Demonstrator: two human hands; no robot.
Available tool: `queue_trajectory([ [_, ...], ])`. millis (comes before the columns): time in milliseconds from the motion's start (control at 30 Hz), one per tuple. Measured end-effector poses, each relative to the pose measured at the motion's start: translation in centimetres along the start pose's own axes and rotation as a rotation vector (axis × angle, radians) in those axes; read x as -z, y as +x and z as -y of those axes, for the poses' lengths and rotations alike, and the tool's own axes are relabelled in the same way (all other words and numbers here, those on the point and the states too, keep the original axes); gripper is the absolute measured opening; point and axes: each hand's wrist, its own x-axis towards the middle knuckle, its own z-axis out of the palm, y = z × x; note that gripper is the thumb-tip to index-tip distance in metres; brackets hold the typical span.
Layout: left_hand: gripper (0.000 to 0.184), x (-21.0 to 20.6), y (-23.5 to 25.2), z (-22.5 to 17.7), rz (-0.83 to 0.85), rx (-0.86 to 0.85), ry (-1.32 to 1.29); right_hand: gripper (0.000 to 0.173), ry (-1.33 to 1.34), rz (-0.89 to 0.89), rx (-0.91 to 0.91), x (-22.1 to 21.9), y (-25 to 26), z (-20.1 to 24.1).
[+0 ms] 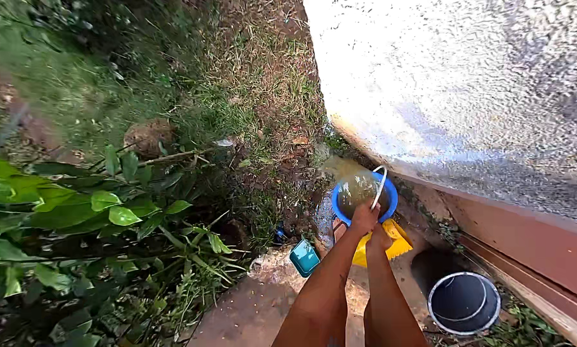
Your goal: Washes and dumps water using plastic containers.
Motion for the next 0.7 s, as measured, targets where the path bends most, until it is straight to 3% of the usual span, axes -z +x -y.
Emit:
queue_trajectory([
  [367,0.038,-3.1,4.0,1.9,0.031,-0.038,-0.033,0.045,-0.167,-0.015,0.034,-0.8,5.2,-2.1],
  [700,0.037,-1.1,10.9,8.8,0.023,-0.022,-0.12,0.053,-0.064,-0.054,0.005,-6.4,12.1,-6.5],
])
